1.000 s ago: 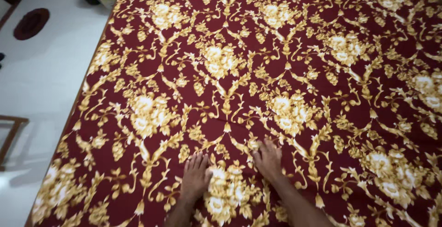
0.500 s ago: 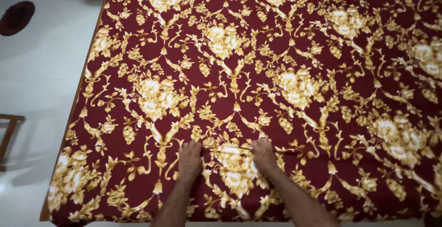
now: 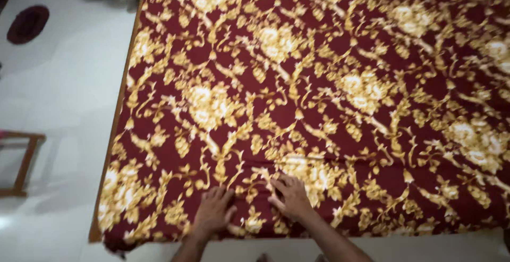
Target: The person tucks the edges of a floral bedsheet under the mattress and places a matching pillow on the bed surface.
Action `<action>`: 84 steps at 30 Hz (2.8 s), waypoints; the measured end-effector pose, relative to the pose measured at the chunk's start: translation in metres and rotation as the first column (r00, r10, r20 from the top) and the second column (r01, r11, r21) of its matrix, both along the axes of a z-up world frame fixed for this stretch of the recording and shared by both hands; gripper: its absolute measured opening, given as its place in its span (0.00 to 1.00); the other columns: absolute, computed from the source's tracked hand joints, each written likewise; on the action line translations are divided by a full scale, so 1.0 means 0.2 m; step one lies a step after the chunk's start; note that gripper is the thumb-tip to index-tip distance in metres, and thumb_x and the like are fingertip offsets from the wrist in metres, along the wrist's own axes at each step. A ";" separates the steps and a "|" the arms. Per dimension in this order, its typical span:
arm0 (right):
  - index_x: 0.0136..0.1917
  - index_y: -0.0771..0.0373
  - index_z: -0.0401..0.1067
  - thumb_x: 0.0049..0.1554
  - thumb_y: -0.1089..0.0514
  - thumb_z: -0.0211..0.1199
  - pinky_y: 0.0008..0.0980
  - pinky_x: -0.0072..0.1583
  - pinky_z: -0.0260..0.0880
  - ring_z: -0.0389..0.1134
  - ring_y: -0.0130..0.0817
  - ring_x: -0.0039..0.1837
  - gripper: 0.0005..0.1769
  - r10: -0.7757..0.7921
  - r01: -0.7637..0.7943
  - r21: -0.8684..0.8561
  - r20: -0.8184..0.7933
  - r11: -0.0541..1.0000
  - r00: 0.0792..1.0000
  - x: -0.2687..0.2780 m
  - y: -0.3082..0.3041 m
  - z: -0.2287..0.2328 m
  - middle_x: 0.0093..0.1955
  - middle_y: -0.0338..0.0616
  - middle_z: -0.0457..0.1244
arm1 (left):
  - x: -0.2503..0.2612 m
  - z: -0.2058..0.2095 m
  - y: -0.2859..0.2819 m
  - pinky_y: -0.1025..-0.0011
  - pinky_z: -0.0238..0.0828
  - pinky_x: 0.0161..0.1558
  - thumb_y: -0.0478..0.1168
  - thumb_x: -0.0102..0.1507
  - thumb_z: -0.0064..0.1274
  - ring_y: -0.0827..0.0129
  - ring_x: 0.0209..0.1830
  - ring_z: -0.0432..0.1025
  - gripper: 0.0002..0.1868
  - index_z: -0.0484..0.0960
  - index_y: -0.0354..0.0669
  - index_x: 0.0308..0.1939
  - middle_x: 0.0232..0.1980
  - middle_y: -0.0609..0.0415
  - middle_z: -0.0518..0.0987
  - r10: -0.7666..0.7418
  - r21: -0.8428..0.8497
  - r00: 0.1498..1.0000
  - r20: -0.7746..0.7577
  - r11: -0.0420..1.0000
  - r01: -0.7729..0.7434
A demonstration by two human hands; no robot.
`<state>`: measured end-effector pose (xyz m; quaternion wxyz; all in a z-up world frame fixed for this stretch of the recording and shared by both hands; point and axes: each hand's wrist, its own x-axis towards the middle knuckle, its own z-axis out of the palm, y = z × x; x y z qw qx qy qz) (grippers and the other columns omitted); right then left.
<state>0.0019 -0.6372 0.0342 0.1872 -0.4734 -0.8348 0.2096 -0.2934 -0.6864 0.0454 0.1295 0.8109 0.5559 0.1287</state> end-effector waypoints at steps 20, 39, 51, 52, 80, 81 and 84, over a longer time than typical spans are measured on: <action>0.47 0.58 0.70 0.59 0.53 0.61 0.50 0.60 0.61 0.63 0.44 0.55 0.08 -0.156 0.156 0.041 0.005 0.987 0.988 -0.29 -0.22 -0.18 0.47 0.45 0.64 | -0.20 -0.06 -0.44 0.53 0.61 0.55 0.37 0.58 0.54 0.52 0.56 0.66 0.17 0.75 0.41 0.51 0.52 0.46 0.72 0.316 0.077 0.945 0.087 0.944 -0.322; 0.42 0.59 0.70 0.54 0.66 0.61 0.46 0.53 0.61 0.63 0.42 0.49 0.04 0.063 -0.061 -0.070 0.024 0.996 0.998 -1.23 -0.55 -0.38 0.41 0.44 0.63 | -0.89 -0.56 -0.95 0.50 0.66 0.51 0.33 0.64 0.48 0.48 0.49 0.70 0.11 0.75 0.41 0.51 0.45 0.43 0.76 0.085 -0.212 0.996 0.012 0.974 -0.080; 0.42 0.60 0.69 0.59 0.58 0.62 0.45 0.51 0.61 0.63 0.42 0.47 0.06 -0.256 0.248 0.066 0.187 0.967 0.948 -1.41 -0.66 -0.22 0.41 0.44 0.63 | -1.73 -0.47 -1.07 0.53 0.54 0.71 0.33 0.60 0.48 0.43 0.75 0.55 0.29 0.66 0.28 0.65 0.72 0.32 0.63 0.258 -0.077 0.966 -0.032 0.963 -0.260; 0.42 0.61 0.70 0.59 0.56 0.62 0.46 0.52 0.61 0.63 0.43 0.48 0.07 -0.276 0.263 0.096 0.186 0.960 0.943 -1.44 -0.69 -0.21 0.42 0.45 0.64 | -1.73 -0.48 -1.04 0.52 0.53 0.72 0.34 0.59 0.48 0.42 0.76 0.53 0.31 0.65 0.28 0.66 0.73 0.31 0.62 0.233 -0.102 0.972 -0.028 0.967 -0.235; 0.70 0.63 0.64 0.52 0.58 0.63 0.51 0.72 0.58 0.60 0.53 0.71 0.33 -0.029 0.054 -0.164 0.148 0.985 0.989 -2.52 -1.07 -0.59 0.68 0.55 0.62 | -1.75 -0.47 -0.86 0.62 0.61 0.74 0.45 0.62 0.50 0.55 0.74 0.64 0.22 0.77 0.41 0.59 0.69 0.46 0.72 0.273 -0.631 0.957 -0.094 0.727 -0.269; 0.71 0.63 0.65 0.50 0.60 0.63 0.52 0.70 0.58 0.61 0.53 0.69 0.35 -0.050 0.067 -0.114 0.143 0.991 0.988 -2.51 -1.08 -0.59 0.67 0.55 0.63 | -1.77 -0.48 -0.89 0.60 0.58 0.74 0.40 0.59 0.50 0.50 0.74 0.62 0.26 0.73 0.36 0.62 0.70 0.42 0.70 0.220 -0.445 0.975 -0.006 0.873 -0.200; 0.75 0.59 0.62 0.56 0.58 0.58 0.51 0.69 0.63 0.64 0.52 0.67 0.34 -0.079 0.181 -0.364 0.278 0.913 0.957 -2.55 -1.06 -0.64 0.65 0.54 0.65 | -1.86 -0.58 -1.06 0.55 0.52 0.73 0.30 0.53 0.49 0.42 0.73 0.58 0.38 0.63 0.24 0.68 0.72 0.33 0.64 0.059 -0.040 0.994 0.092 0.998 -0.055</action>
